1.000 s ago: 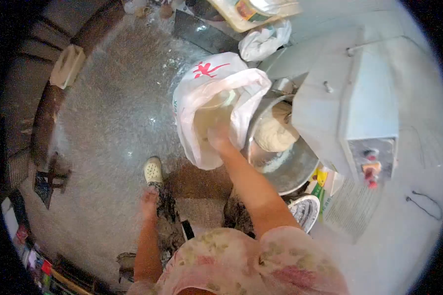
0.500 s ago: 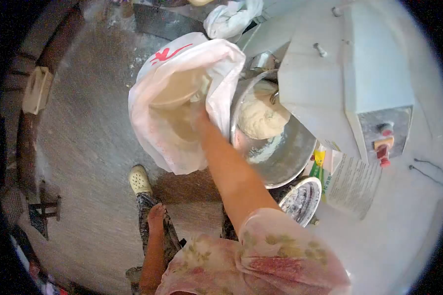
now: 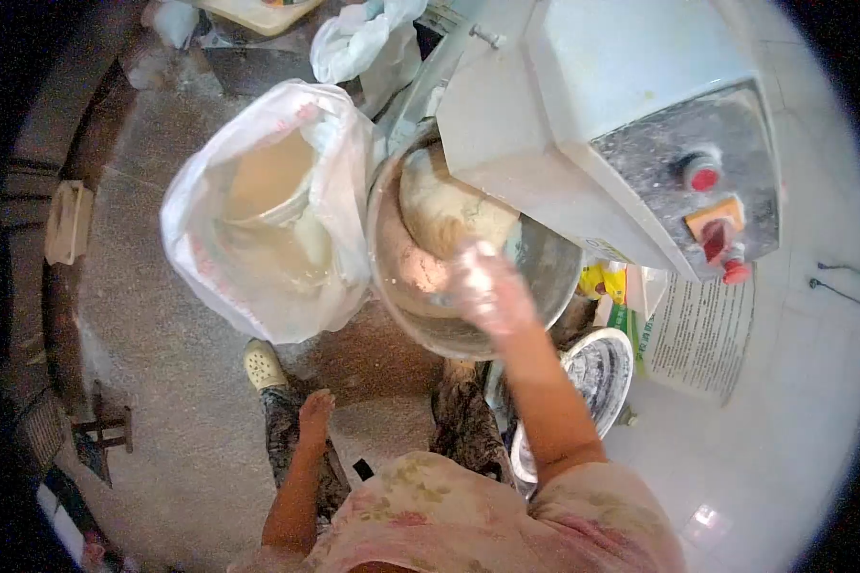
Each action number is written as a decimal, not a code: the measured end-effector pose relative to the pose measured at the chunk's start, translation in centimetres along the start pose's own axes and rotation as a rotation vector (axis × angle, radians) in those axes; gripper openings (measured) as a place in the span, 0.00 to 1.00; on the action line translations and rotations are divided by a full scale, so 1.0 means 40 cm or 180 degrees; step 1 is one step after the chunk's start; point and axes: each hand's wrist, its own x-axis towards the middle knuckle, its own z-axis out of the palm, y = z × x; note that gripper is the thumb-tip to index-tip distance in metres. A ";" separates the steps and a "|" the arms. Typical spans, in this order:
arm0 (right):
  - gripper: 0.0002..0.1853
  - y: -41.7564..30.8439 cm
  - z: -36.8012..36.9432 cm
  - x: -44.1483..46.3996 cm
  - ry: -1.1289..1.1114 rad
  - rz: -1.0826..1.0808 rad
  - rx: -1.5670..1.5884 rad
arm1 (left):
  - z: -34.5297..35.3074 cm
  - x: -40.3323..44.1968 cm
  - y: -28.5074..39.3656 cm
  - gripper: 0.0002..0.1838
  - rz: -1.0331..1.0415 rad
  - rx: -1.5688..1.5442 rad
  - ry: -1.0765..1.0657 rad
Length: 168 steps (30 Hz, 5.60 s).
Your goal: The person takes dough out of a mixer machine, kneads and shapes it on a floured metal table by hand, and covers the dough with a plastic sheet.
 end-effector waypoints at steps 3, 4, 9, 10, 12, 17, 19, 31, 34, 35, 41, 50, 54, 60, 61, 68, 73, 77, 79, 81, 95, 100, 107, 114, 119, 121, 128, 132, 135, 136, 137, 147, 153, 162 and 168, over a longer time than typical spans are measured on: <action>0.11 -0.119 -0.248 0.099 -0.0114 0.0117 0.0023 | 0.088 0.071 -0.047 0.17 0.0163 0.0145 -0.0132; 0.13 -0.150 -0.355 0.155 -0.0287 0.0256 0.0066 | 0.121 0.086 -0.040 0.17 0.0126 0.0252 -0.0188; 0.26 -0.248 -0.377 0.373 0.1663 -0.0177 -0.8599 | 0.176 0.223 -0.141 0.16 0.0340 0.0001 -0.0614; 0.27 -0.264 -0.335 0.413 0.1890 -0.0351 -0.8742 | 0.185 0.241 -0.148 0.16 0.0392 -0.0020 -0.0684; 0.27 -0.257 -0.264 0.448 0.2262 -0.0648 -0.8978 | 0.221 0.189 -0.005 0.15 0.0357 0.0374 -0.0719; 0.28 -0.292 -0.633 0.604 0.2540 -0.1712 -0.6835 | 0.244 0.189 0.053 0.18 0.0708 -0.0655 -0.0832; 0.27 -0.298 -0.686 0.631 0.2203 -0.2119 -0.6227 | 0.240 0.186 0.064 0.19 0.0591 -0.0743 -0.0855; 0.22 -0.082 -0.185 0.326 0.0501 -0.2825 -0.6360 | 0.249 0.180 0.066 0.20 0.0494 -0.0677 -0.0791; 0.21 -0.043 0.028 0.394 -0.0202 -0.3606 -0.6745 | 0.249 0.169 0.076 0.21 0.0456 -0.0440 -0.0800; 0.21 -0.046 0.075 0.430 -0.0183 -0.3123 -0.6940 | 0.250 0.160 0.088 0.21 0.0365 -0.0371 -0.0775; 0.25 0.003 0.049 0.664 -0.0929 -0.2566 -0.8002 | 0.270 0.193 -0.011 0.20 0.0247 -0.0551 -0.0901; 0.13 0.101 -0.237 0.305 -0.3220 -0.1956 -0.9030 | 0.299 0.172 -0.003 0.19 0.0172 -0.0090 -0.1036; 0.16 0.049 -0.196 0.288 -0.2884 -0.1696 -0.8409 | 0.301 0.172 0.044 0.20 0.0091 -0.0399 -0.0909; 0.19 -0.050 0.078 0.487 -0.0458 -0.2204 -0.7545 | 0.270 0.179 0.051 0.20 0.0114 -0.0595 -0.0985; 0.20 -0.067 0.114 0.516 -0.0123 -0.1961 -0.7608 | 0.270 0.185 0.045 0.21 0.0127 -0.0609 -0.0939; 0.26 -0.092 0.037 0.782 -0.0202 -0.1362 -0.8572 | 0.255 0.186 0.003 0.24 0.0073 -0.0469 -0.0862; 0.22 -0.078 -0.064 0.796 -0.0507 -0.2942 -0.8181 | 0.261 0.174 -0.002 0.19 -0.0084 -0.0377 -0.0870; 0.20 -0.044 -0.017 0.718 0.0117 -0.1692 -0.7859 | 0.260 0.152 0.002 0.20 0.0004 -0.0549 -0.0809; 0.20 -0.005 -0.008 0.659 -0.0144 -0.0775 -0.8134 | 0.265 0.150 0.003 0.20 -0.0028 -0.0523 -0.0810; 0.22 0.036 0.008 0.538 -0.0871 -0.0625 -0.8893 | 0.271 0.155 -0.008 0.20 0.0013 -0.0562 -0.0899; 0.51 -0.110 -0.257 0.321 0.1582 0.0333 -0.4180 | 0.252 0.149 0.040 0.16 0.0144 -0.0684 -0.0824; 0.48 -0.003 -0.367 0.208 0.1040 0.0273 -0.3839 | 0.273 0.199 0.002 0.16 0.0055 -0.0619 -0.0725; 0.27 -0.242 -0.391 0.511 0.1373 -0.2473 -0.6126 | 0.260 0.228 -0.002 0.17 0.0076 -0.0768 -0.0741; 0.27 -0.293 -0.192 0.691 0.0254 -0.1996 -0.6768 | 0.284 0.205 0.010 0.19 -0.0314 -0.0609 -0.0637; 0.27 -0.279 -0.185 0.704 0.0057 -0.1967 -0.6663 | 0.299 0.174 0.034 0.15 -0.0549 -0.0807 -0.0522; 0.27 -0.272 -0.182 0.701 0.0082 -0.1998 -0.6671 | 0.292 0.177 0.026 0.14 -0.0441 -0.0882 -0.0599; 0.27 -0.226 -0.156 0.544 0.0669 -0.2225 -0.6844 | 0.261 0.149 0.074 0.17 -0.0355 -0.0865 -0.0733; 0.27 -0.203 -0.101 0.396 0.0476 -0.2026 -0.6085 | 0.242 0.153 0.059 0.19 -0.0117 -0.0935 -0.0879; 0.31 -0.196 -0.163 0.469 0.0457 -0.2062 -0.5348 | 0.232 0.173 0.040 0.19 -0.0127 -0.1034 -0.0869; 0.32 -0.197 -0.154 0.487 0.0417 -0.2062 -0.5713 | 0.227 0.175 0.034 0.18 -0.0104 -0.1087 -0.0892; 0.31 -0.221 -0.183 0.564 0.0427 -0.1807 -0.5793 | 0.225 0.173 0.035 0.18 -0.0089 -0.1139 -0.0910; 0.17 -0.160 -0.177 0.616 0.1106 -0.1564 -0.5436 | 0.236 0.139 0.047 0.25 -0.0153 -0.0798 -0.0986; 0.22 -0.088 -0.179 0.506 0.1186 -0.2809 -0.5760 | 0.252 0.145 0.060 0.21 -0.0105 -0.0724 -0.0980; 0.30 -0.032 -0.182 0.150 0.0225 -0.1789 -0.6301 | 0.270 0.196 0.090 0.18 -0.0304 -0.1094 -0.0872; 0.37 -0.162 -0.186 0.447 0.0798 -0.1203 -0.6200 | 0.249 0.196 0.073 0.14 -0.0211 -0.1039 -0.0926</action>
